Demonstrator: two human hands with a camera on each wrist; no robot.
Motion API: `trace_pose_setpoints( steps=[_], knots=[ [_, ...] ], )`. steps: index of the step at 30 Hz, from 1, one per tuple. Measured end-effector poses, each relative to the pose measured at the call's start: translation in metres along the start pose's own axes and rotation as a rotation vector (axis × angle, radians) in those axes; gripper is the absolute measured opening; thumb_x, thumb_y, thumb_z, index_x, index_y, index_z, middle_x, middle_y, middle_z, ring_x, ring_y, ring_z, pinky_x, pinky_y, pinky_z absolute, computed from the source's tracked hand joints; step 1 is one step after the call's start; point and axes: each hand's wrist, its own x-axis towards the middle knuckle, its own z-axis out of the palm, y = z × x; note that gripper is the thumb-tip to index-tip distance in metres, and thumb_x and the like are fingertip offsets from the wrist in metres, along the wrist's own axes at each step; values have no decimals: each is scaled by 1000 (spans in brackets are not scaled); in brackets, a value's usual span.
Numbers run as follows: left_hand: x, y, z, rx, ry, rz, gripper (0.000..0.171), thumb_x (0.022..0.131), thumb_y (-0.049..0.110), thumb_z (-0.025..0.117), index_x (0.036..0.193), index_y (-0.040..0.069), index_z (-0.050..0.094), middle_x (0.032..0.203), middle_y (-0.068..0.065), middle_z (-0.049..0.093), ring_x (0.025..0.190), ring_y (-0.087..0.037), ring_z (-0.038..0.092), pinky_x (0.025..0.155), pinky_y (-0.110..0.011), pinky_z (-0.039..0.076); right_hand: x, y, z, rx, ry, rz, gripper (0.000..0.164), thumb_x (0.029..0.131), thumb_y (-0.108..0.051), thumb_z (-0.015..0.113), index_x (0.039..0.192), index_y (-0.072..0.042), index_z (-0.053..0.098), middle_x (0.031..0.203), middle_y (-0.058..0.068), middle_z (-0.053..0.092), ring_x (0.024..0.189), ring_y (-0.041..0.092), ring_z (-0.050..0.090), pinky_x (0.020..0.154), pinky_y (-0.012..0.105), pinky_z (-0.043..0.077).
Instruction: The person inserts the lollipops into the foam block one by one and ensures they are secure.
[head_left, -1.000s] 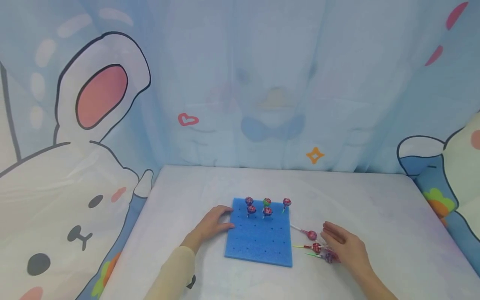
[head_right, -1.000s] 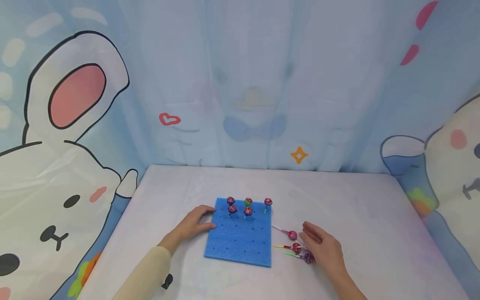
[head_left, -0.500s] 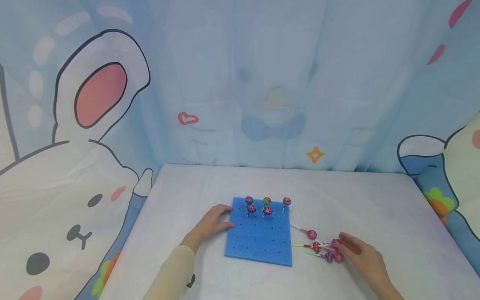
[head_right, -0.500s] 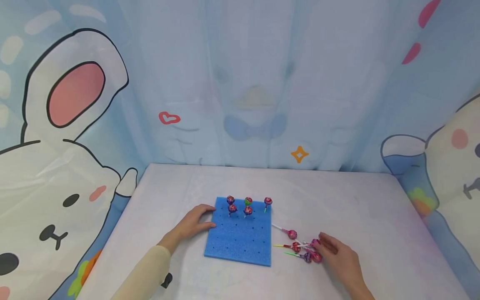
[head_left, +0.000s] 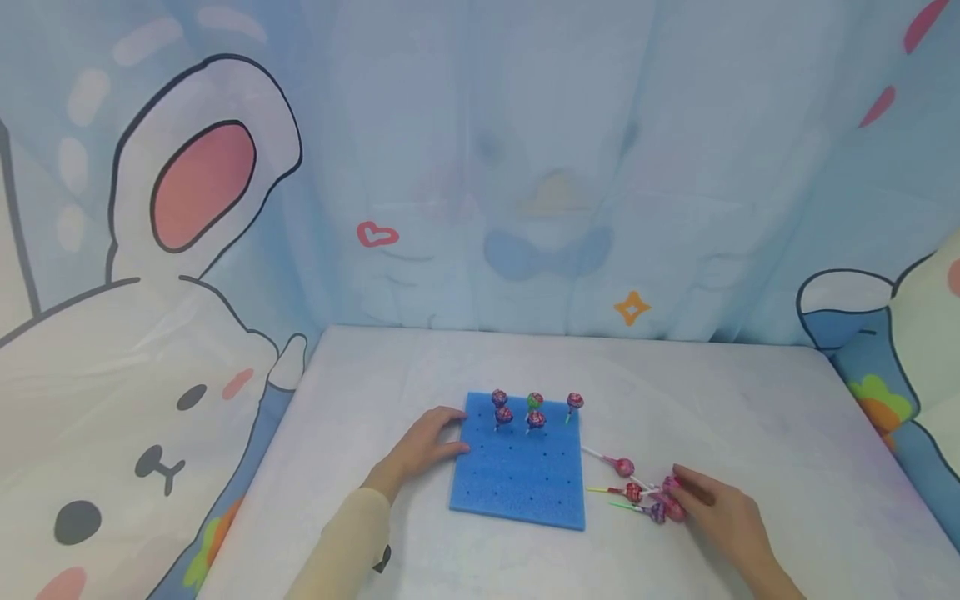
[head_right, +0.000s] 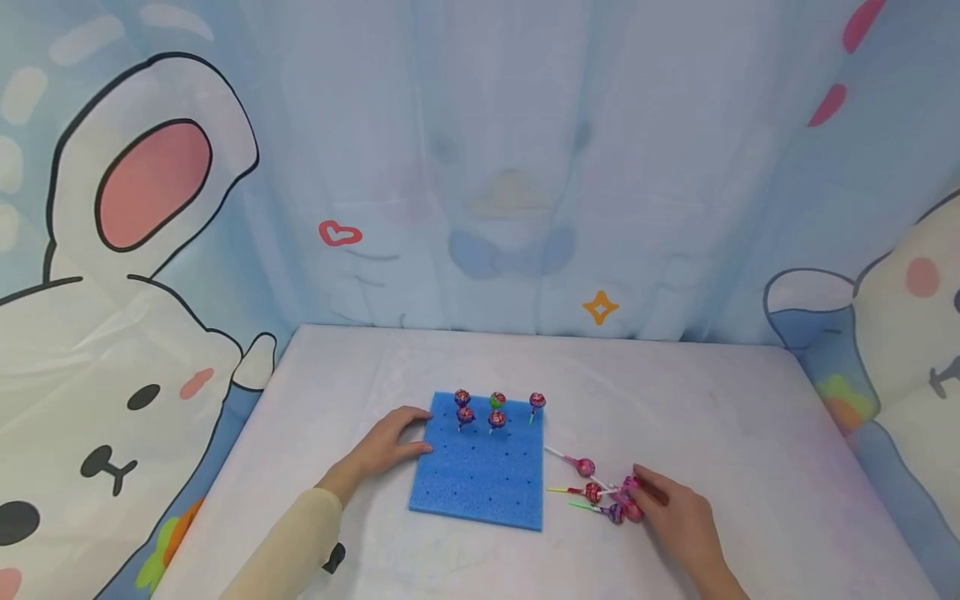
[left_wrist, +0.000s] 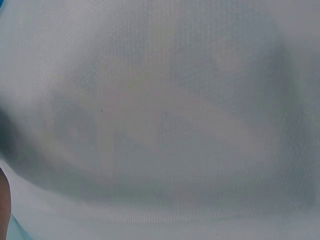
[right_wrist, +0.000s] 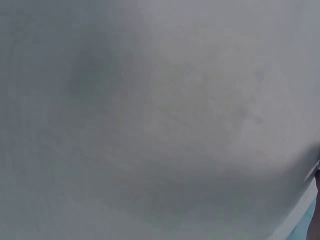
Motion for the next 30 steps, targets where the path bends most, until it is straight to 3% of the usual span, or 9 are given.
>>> trace_pose_setpoints(
  steps=[7, 10, 21, 30],
  knots=[
    [0, 1, 0, 18, 37, 57, 55, 92, 38, 68, 135, 7, 54, 135, -11, 56, 129, -31, 48, 110, -48, 37, 7, -2, -6, -79, 5, -103, 41, 88, -18, 72, 123, 2, 64, 118, 24, 65, 110, 47, 58, 89, 62, 49],
    [0, 2, 0, 22, 30, 40, 55, 92, 38, 68, 136, 8, 54, 136, -10, 55, 130, -30, 47, 111, -47, 37, 8, -2, -7, -83, 15, -127, 39, 87, -16, 73, 121, 2, 65, 115, 25, 66, 108, 47, 60, 87, 61, 50],
    [2, 2, -3, 1, -15, -34, 56, 91, 38, 69, 138, 14, 52, 140, -5, 53, 135, -24, 43, 114, -42, 33, 7, -4, 3, 55, 152, -106, 42, 89, -8, 70, 127, 5, 56, 124, 29, 58, 108, 45, 61, 86, 55, 53],
    [-1, 5, -2, -4, -24, -46, 56, 91, 38, 68, 139, 15, 52, 141, -5, 52, 136, -24, 41, 115, -43, 32, 13, -15, 5, 177, 195, -8, 44, 93, -12, 66, 134, -1, 53, 132, 24, 56, 119, 43, 55, 96, 57, 47]
  ],
)
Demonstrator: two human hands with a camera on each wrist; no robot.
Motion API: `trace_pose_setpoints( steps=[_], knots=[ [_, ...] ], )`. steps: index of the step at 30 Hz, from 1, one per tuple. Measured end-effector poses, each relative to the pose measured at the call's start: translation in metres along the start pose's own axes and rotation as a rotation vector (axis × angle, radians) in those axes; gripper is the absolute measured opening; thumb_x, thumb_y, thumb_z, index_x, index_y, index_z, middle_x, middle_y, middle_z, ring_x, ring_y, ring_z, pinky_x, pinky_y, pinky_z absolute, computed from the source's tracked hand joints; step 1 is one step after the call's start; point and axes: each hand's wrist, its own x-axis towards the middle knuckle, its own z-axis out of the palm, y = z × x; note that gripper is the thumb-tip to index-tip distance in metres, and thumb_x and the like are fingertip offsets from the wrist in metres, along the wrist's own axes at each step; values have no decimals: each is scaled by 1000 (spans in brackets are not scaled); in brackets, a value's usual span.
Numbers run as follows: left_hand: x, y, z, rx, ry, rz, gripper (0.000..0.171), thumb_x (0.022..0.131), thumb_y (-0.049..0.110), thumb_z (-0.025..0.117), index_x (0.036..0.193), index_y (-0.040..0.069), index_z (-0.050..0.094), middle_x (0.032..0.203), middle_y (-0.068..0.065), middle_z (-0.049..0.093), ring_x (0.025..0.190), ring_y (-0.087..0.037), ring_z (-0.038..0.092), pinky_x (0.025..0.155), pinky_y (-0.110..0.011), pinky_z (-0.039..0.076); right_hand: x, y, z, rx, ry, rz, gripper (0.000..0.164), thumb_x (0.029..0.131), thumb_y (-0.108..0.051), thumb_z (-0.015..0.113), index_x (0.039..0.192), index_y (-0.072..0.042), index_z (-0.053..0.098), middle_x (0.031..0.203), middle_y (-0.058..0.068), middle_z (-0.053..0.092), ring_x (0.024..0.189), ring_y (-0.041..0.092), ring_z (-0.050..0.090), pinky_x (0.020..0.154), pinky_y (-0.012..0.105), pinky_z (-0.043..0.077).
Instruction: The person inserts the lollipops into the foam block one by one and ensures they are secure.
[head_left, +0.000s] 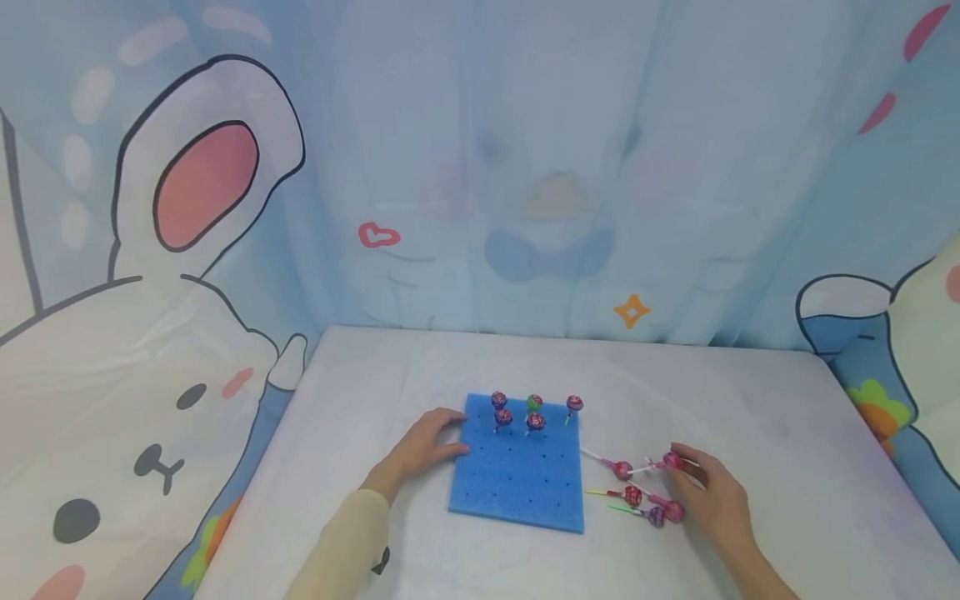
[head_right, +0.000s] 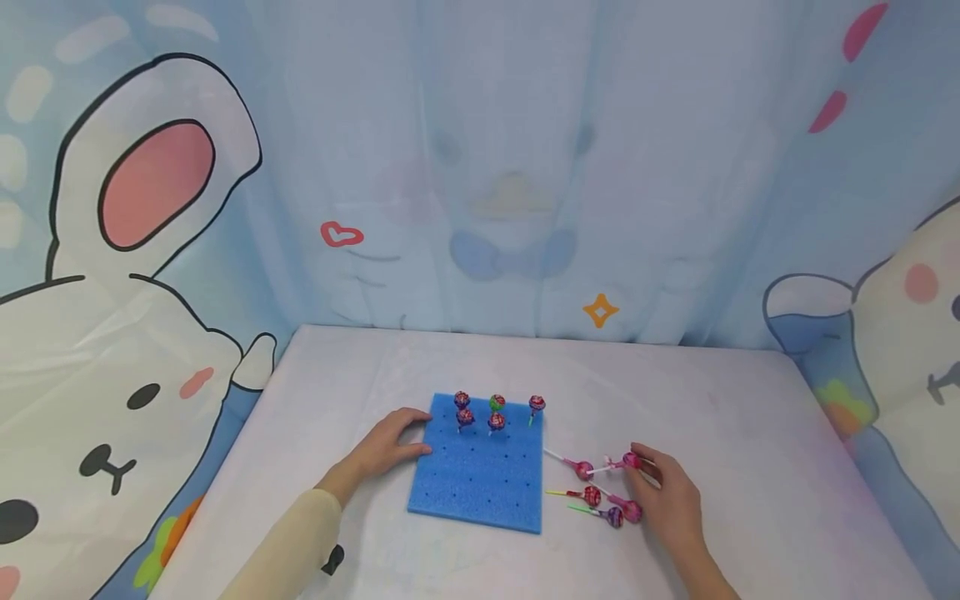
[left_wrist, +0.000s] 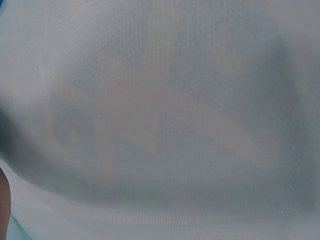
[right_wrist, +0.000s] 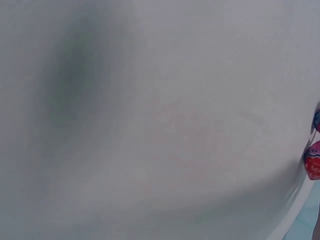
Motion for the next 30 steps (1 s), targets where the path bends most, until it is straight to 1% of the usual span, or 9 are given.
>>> trace_pose_setpoints(
  steps=[5, 8, 10, 15, 18, 20, 24, 28, 30],
  knots=[
    [0, -1, 1, -2, 2, 6, 56, 91, 37, 69, 139, 14, 52, 141, -5, 52, 136, -24, 42, 115, -43, 33, 1, -10, 2, 37, 21, 3, 43, 95, -19, 66, 133, -3, 56, 131, 21, 59, 120, 39, 55, 96, 50, 49],
    [0, 0, 1, -4, 2, 3, 56, 91, 37, 69, 139, 14, 52, 141, -5, 52, 136, -24, 41, 115, -43, 32, 1, -16, 2, 63, 17, 9, 43, 96, -25, 65, 132, -5, 58, 129, 19, 61, 116, 36, 60, 92, 40, 52],
    [-1, 0, 1, -4, 2, 2, 56, 91, 37, 69, 139, 15, 52, 141, -5, 52, 136, -24, 41, 115, -43, 32, 2, -20, 2, 70, 17, 10, 43, 96, -28, 65, 132, -6, 59, 128, 18, 63, 112, 34, 63, 88, 31, 53],
    [0, 0, 0, 7, 3, 9, 55, 91, 37, 69, 139, 14, 52, 140, -5, 52, 136, -24, 42, 115, -41, 32, 5, -34, 6, 115, 13, -2, 41, 96, -24, 65, 133, -8, 58, 128, 17, 62, 113, 32, 63, 84, 17, 50],
    [1, 0, -1, 2, 10, 22, 55, 91, 37, 69, 138, 13, 52, 140, -6, 53, 135, -25, 43, 114, -43, 33, 7, -44, 9, 162, 10, -17, 40, 96, -21, 65, 133, -8, 58, 129, 17, 62, 115, 33, 62, 84, 12, 48],
    [1, -1, 0, 1, 13, 20, 55, 91, 37, 69, 138, 13, 52, 140, -6, 53, 135, -25, 43, 114, -44, 33, 8, -50, 12, 191, 8, -29, 39, 96, -21, 65, 133, -8, 58, 128, 17, 62, 115, 33, 61, 84, 10, 47],
    [1, -1, 0, -5, 15, 19, 56, 91, 38, 69, 138, 12, 53, 140, -6, 53, 135, -26, 43, 114, -44, 33, 8, -62, 19, 239, 14, -46, 38, 96, -25, 64, 131, -9, 59, 127, 16, 63, 115, 33, 62, 85, 13, 48],
    [0, -1, 0, -11, 14, 23, 56, 91, 37, 69, 138, 12, 53, 140, -6, 53, 135, -26, 43, 114, -44, 33, 7, -73, 27, 247, 45, -94, 38, 97, -27, 63, 129, -8, 59, 125, 15, 63, 114, 32, 62, 84, 16, 50],
    [0, 0, 0, -13, 17, 30, 55, 91, 37, 69, 138, 11, 53, 139, -7, 53, 135, -26, 43, 114, -44, 33, 6, -79, 30, 249, 59, -124, 36, 96, -23, 64, 129, -8, 59, 123, 14, 63, 113, 31, 63, 85, 18, 51]
  ],
)
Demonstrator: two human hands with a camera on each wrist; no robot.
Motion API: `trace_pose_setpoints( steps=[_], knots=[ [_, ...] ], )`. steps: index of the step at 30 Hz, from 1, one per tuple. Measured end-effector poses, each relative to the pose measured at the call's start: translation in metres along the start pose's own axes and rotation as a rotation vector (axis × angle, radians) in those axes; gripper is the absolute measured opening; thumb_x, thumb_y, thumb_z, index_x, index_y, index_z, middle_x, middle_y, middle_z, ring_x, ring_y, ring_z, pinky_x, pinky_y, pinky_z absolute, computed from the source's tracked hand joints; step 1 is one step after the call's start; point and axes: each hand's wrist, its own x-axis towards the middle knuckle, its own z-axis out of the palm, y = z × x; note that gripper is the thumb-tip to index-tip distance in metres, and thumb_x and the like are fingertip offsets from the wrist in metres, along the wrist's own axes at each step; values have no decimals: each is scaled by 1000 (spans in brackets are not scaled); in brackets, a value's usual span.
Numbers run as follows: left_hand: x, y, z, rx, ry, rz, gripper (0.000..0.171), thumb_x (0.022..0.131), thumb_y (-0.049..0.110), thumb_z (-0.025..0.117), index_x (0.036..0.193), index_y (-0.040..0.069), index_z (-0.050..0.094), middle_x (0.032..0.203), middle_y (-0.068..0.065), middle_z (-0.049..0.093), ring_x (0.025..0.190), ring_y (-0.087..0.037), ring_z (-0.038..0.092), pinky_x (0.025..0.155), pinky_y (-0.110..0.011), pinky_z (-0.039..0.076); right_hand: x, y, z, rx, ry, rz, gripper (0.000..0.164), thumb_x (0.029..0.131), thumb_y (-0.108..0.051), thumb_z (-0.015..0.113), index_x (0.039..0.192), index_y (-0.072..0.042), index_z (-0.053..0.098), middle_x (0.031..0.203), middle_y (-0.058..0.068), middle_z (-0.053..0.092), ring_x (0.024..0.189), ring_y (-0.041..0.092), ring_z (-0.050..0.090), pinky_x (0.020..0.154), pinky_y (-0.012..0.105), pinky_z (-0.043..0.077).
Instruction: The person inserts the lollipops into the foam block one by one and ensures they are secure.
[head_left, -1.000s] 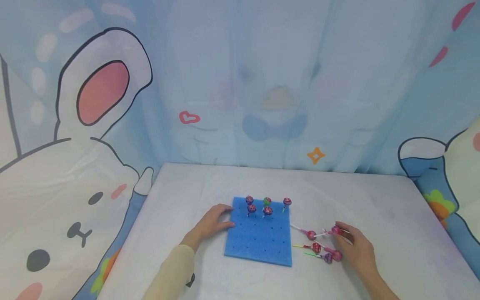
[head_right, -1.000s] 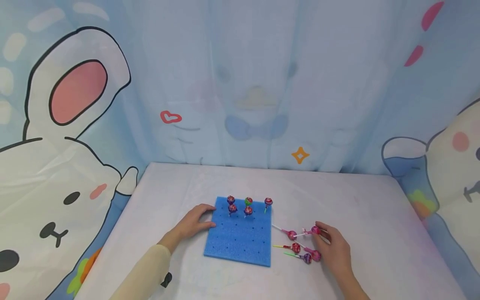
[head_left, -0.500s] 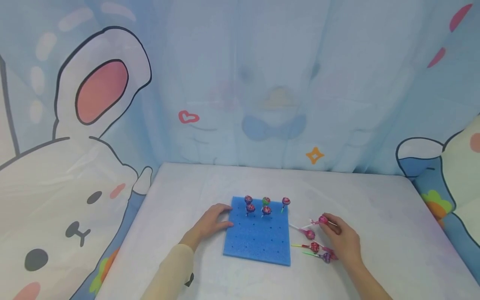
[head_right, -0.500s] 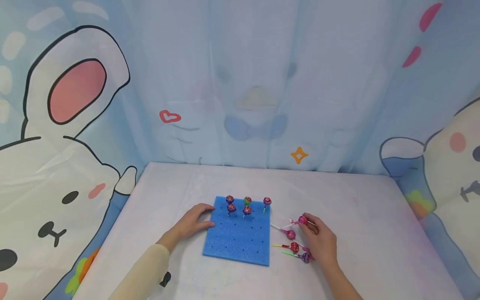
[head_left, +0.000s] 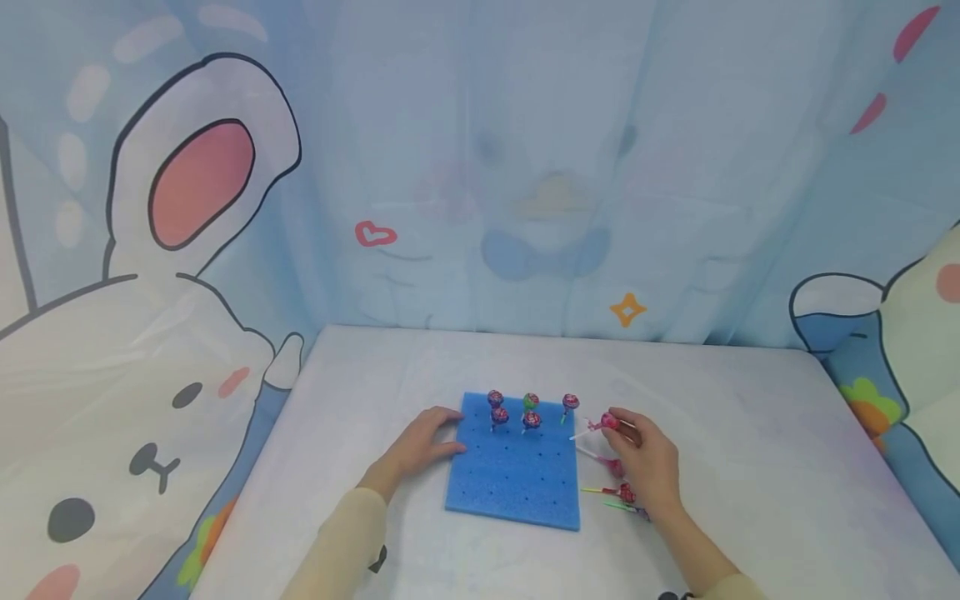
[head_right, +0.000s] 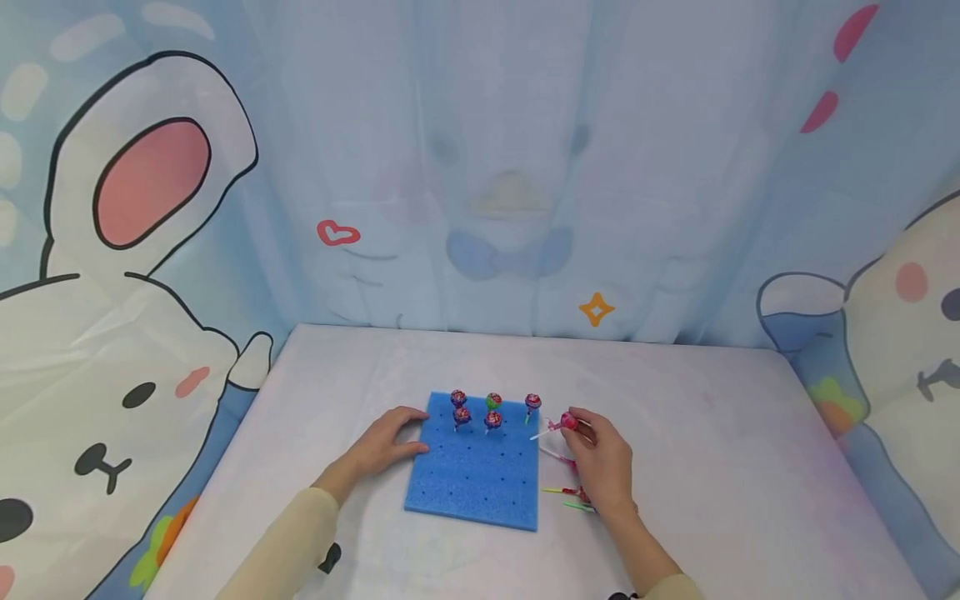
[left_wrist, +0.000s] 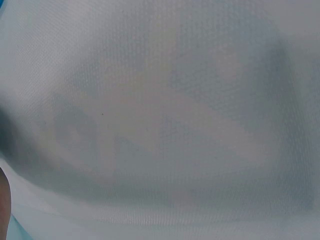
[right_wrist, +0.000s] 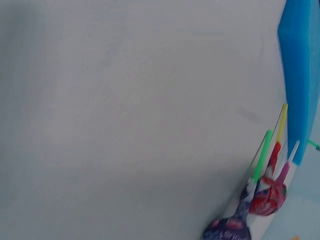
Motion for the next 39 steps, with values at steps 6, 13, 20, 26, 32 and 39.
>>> trace_pose_setpoints(
  steps=[6, 13, 20, 26, 32, 39],
  knots=[
    [1, -1, -1, 6, 7, 13, 54, 91, 34, 69, 137, 11, 53, 139, -6, 53, 134, -26, 43, 114, -43, 33, 5, 0, 21, -10, 51, -135, 35, 90, -6, 70, 124, -5, 61, 116, 14, 64, 106, 31, 65, 87, 18, 51],
    [1, -1, -1, 0, 8, 14, 54, 91, 34, 69, 137, 10, 53, 139, -6, 53, 135, -26, 43, 114, -43, 34, 12, 15, 45, -33, 86, -286, 38, 85, 2, 73, 120, -5, 62, 111, 14, 64, 102, 31, 66, 82, 23, 55],
    [1, 0, -1, -6, 3, 15, 54, 92, 34, 69, 138, 10, 53, 139, -7, 53, 134, -26, 43, 114, -43, 33, 6, -2, 52, -95, 97, -293, 35, 83, 6, 73, 115, -2, 60, 109, 13, 63, 101, 31, 66, 80, 31, 57],
    [1, 0, 0, 5, -5, 0, 55, 92, 37, 68, 139, 12, 52, 140, -7, 52, 135, -26, 42, 114, -44, 33, 3, -15, 52, -82, 57, -263, 33, 83, 9, 71, 114, 1, 61, 110, 16, 63, 104, 32, 65, 84, 41, 56],
    [0, 2, 0, 3, -6, -16, 55, 92, 36, 68, 138, 11, 52, 140, -7, 52, 135, -26, 42, 114, -44, 33, 1, -18, 53, -108, 13, -290, 34, 83, 8, 72, 115, -1, 62, 113, 14, 64, 108, 30, 64, 87, 41, 55],
    [-1, 2, 0, 6, -7, -14, 55, 92, 35, 68, 138, 11, 52, 140, -7, 52, 135, -26, 43, 114, -44, 33, 3, -23, 59, -1, -64, -159, 33, 88, -6, 72, 120, -6, 64, 116, 12, 66, 108, 27, 66, 86, 35, 56]
  ],
)
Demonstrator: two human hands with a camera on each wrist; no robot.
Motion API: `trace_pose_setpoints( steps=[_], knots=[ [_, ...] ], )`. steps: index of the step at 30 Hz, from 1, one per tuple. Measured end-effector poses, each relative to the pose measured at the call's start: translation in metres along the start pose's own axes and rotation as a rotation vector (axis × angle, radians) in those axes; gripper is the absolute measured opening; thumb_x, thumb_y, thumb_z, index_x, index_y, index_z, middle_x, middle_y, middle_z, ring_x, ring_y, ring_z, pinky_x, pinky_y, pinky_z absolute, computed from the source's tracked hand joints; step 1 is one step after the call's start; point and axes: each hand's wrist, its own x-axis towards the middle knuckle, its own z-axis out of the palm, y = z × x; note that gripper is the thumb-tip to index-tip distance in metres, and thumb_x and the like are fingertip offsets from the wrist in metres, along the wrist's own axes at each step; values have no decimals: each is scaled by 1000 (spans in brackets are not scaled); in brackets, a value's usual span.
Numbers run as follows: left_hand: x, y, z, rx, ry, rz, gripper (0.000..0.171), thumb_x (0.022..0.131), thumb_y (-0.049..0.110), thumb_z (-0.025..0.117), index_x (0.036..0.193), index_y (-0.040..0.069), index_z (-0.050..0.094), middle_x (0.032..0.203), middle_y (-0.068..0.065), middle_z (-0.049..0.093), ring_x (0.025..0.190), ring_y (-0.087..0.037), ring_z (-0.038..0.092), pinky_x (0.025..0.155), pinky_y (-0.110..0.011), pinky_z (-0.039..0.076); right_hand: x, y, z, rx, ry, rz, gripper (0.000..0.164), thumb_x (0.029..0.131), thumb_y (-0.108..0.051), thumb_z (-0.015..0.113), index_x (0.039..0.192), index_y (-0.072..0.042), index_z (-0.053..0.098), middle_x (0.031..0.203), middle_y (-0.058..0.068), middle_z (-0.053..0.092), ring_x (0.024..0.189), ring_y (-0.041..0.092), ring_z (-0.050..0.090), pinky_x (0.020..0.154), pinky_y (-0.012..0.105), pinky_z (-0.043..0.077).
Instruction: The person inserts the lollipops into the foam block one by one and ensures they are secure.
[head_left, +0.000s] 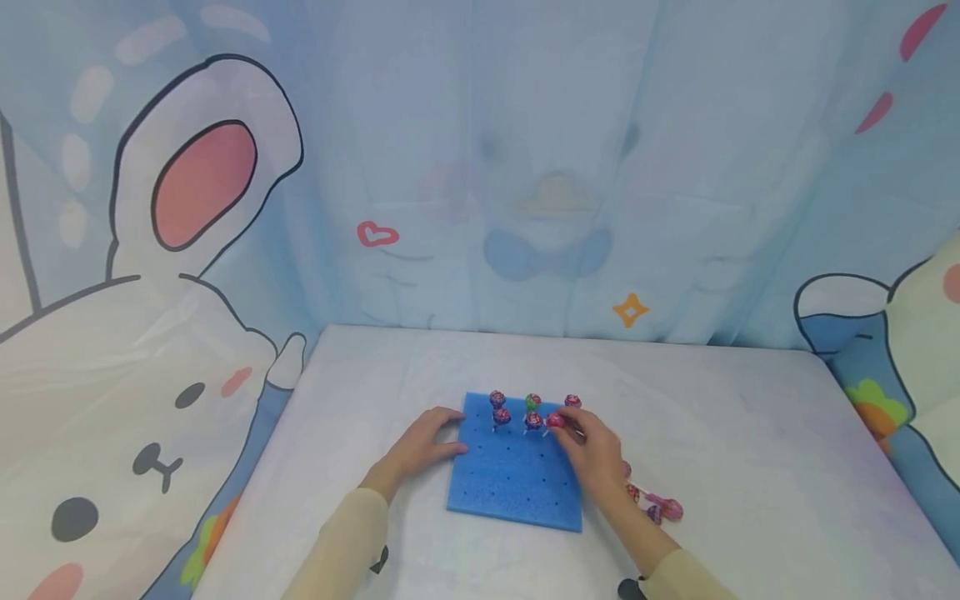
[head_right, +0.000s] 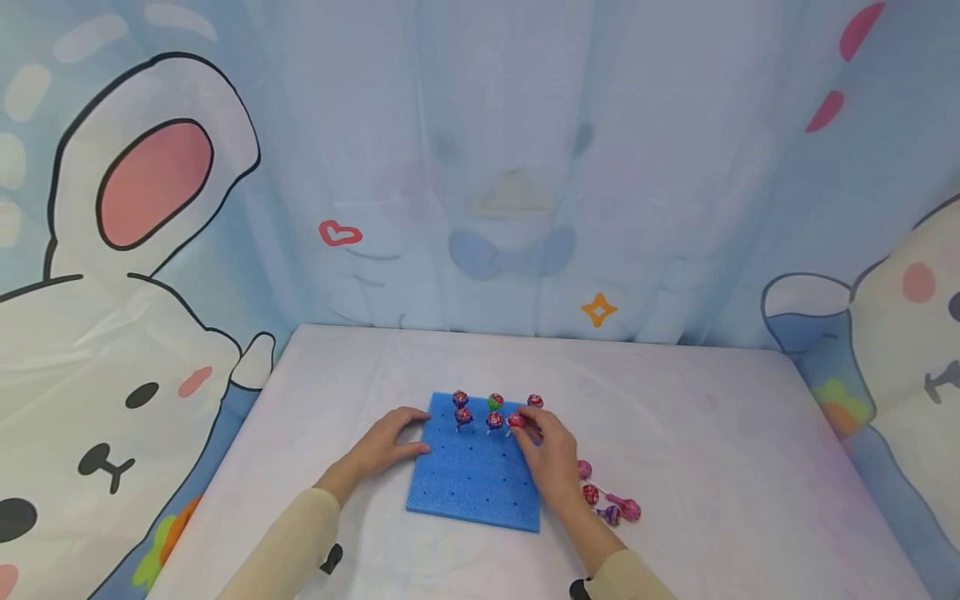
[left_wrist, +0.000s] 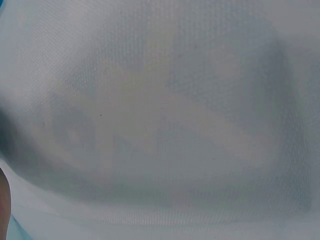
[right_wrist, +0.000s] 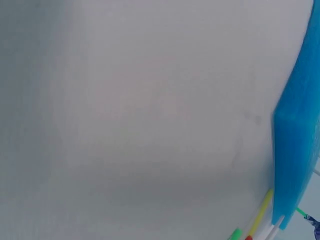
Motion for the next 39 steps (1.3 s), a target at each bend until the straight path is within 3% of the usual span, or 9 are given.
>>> trace_pose_setpoints(
  steps=[4, 8, 19, 30, 39],
  knots=[
    [0, 0, 0, 5, 2, 8, 55, 92, 35, 68, 138, 10, 52, 140, -8, 52, 134, -27, 43, 114, -45, 33, 1, -3, 4, 54, -38, 92, 31, 90, -9, 70, 120, -6, 65, 117, 13, 67, 108, 27, 66, 87, 34, 55],
    [-1, 0, 0, 11, 1, 7, 54, 92, 36, 68, 138, 11, 52, 139, -9, 52, 134, -28, 43, 114, -46, 34, 1, -5, 6, 67, -48, 125, 30, 91, -9, 70, 120, -5, 66, 116, 13, 68, 108, 27, 66, 87, 34, 56],
    [-1, 1, -1, 6, -8, 3, 55, 92, 34, 69, 138, 11, 52, 140, -7, 52, 135, -27, 42, 114, -44, 33, 2, -3, 6, 105, -58, 128, 30, 90, -6, 70, 119, -1, 65, 115, 16, 68, 106, 30, 67, 86, 33, 55],
    [-1, -1, 0, 12, -1, 2, 55, 91, 35, 69, 138, 12, 52, 140, -7, 53, 135, -26, 43, 114, -44, 34, 3, -2, 7, 161, -76, 191, 30, 91, -7, 69, 120, -3, 64, 120, 17, 65, 111, 31, 65, 87, 32, 55],
    [-1, -2, 0, 16, 3, 21, 55, 92, 36, 68, 138, 11, 52, 139, -7, 53, 134, -26, 43, 114, -44, 34, -1, -2, 4, 188, -108, 220, 42, 91, -8, 69, 132, -4, 58, 131, 19, 60, 116, 31, 62, 89, 31, 53]
  ],
)
